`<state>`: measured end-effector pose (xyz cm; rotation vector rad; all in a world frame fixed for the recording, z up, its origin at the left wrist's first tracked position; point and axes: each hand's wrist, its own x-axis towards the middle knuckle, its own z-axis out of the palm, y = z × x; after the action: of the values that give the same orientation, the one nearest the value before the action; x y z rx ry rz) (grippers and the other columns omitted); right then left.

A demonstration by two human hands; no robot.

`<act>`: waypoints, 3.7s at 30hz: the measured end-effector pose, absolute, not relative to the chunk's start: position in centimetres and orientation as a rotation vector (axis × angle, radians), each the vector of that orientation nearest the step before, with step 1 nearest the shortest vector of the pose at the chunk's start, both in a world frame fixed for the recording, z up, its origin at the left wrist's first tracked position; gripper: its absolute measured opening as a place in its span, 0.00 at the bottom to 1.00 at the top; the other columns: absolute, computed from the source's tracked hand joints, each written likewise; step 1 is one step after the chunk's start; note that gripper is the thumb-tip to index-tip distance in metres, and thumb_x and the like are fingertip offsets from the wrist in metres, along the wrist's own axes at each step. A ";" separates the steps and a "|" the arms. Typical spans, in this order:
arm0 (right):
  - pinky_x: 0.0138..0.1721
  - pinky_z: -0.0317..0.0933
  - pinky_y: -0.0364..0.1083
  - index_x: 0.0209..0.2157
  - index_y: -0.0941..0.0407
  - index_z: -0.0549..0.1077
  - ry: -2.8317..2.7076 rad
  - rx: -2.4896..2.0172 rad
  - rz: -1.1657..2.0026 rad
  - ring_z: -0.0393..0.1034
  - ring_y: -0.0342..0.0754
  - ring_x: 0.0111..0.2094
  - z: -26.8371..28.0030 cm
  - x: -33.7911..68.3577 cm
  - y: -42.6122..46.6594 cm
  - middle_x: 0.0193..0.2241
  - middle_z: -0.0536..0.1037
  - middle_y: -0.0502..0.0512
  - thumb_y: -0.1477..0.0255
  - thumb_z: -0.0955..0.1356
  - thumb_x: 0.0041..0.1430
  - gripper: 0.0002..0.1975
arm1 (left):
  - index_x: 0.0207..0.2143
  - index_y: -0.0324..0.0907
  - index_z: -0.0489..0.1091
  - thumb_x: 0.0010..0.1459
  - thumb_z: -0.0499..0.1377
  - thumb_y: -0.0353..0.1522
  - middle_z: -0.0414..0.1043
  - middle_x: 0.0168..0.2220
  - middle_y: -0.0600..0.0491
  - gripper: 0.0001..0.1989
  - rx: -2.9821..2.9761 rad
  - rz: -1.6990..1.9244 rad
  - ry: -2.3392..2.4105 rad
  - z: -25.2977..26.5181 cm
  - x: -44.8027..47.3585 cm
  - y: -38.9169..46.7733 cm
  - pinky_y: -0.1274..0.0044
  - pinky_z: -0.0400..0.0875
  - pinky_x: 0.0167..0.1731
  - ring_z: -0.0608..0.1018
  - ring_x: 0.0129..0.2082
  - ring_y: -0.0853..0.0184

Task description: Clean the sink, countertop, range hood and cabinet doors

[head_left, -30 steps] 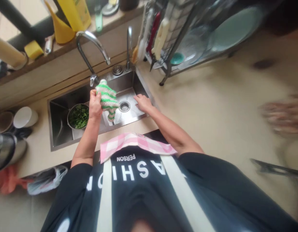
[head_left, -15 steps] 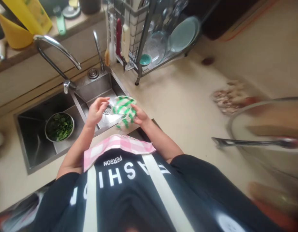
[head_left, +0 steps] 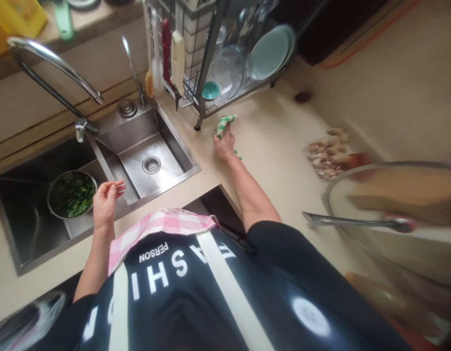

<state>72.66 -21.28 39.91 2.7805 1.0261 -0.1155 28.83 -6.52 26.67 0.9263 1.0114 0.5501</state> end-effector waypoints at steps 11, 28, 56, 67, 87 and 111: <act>0.77 0.37 0.73 0.76 0.68 0.60 1.051 2.649 -0.349 0.41 0.67 0.81 36.1 73.8 -17.4 0.78 0.54 0.74 0.61 0.60 0.75 0.36 | 0.43 0.44 0.72 0.59 0.70 0.49 0.85 0.47 0.45 0.21 0.823 0.546 1.225 26.1 25.5 -7.9 0.72 0.84 0.45 0.88 0.42 0.61; 0.80 0.37 0.70 0.78 0.57 0.61 1.387 2.270 -0.651 0.39 0.64 0.82 37.5 61.7 -25.1 0.81 0.48 0.62 0.65 0.63 0.73 0.35 | 0.41 0.44 0.72 0.54 0.69 0.52 0.86 0.47 0.44 0.24 0.806 0.482 1.332 25.2 23.9 -9.5 0.70 0.86 0.44 0.89 0.42 0.59; 0.77 0.38 0.76 0.79 0.57 0.56 1.357 2.404 -0.478 0.39 0.65 0.82 32.0 67.6 -15.4 0.81 0.48 0.63 0.60 0.55 0.79 0.33 | 0.39 0.42 0.71 0.55 0.71 0.49 0.86 0.44 0.44 0.22 0.771 0.520 1.475 26.4 17.6 -13.2 0.71 0.83 0.43 0.88 0.39 0.62; 0.79 0.32 0.72 0.79 0.56 0.56 1.094 2.513 -0.475 0.35 0.63 0.82 34.6 52.0 -27.6 0.81 0.46 0.62 0.63 0.60 0.75 0.36 | 0.40 0.42 0.73 0.59 0.69 0.45 0.86 0.43 0.47 0.17 0.809 0.528 1.355 25.1 15.6 -12.9 0.73 0.83 0.43 0.88 0.40 0.63; 0.80 0.37 0.69 0.77 0.59 0.61 0.589 2.611 -0.200 0.40 0.61 0.82 43.0 62.8 -32.6 0.80 0.52 0.65 0.66 0.58 0.77 0.32 | 0.41 0.42 0.75 0.57 0.70 0.49 0.85 0.46 0.45 0.22 0.911 0.341 1.044 22.0 19.5 -9.7 0.60 0.83 0.56 0.87 0.41 0.59; 0.79 0.36 0.71 0.80 0.54 0.54 0.624 2.778 -0.193 0.36 0.63 0.82 46.5 89.9 -25.5 0.82 0.43 0.64 0.60 0.57 0.80 0.33 | 0.39 0.45 0.77 0.50 0.72 0.54 0.86 0.45 0.45 0.25 1.034 0.132 1.246 32.1 33.3 -10.9 0.58 0.83 0.55 0.87 0.44 0.53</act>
<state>89.94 -25.51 46.47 2.7775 0.6243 -0.1935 33.31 -10.86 32.09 1.0337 1.2459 0.1316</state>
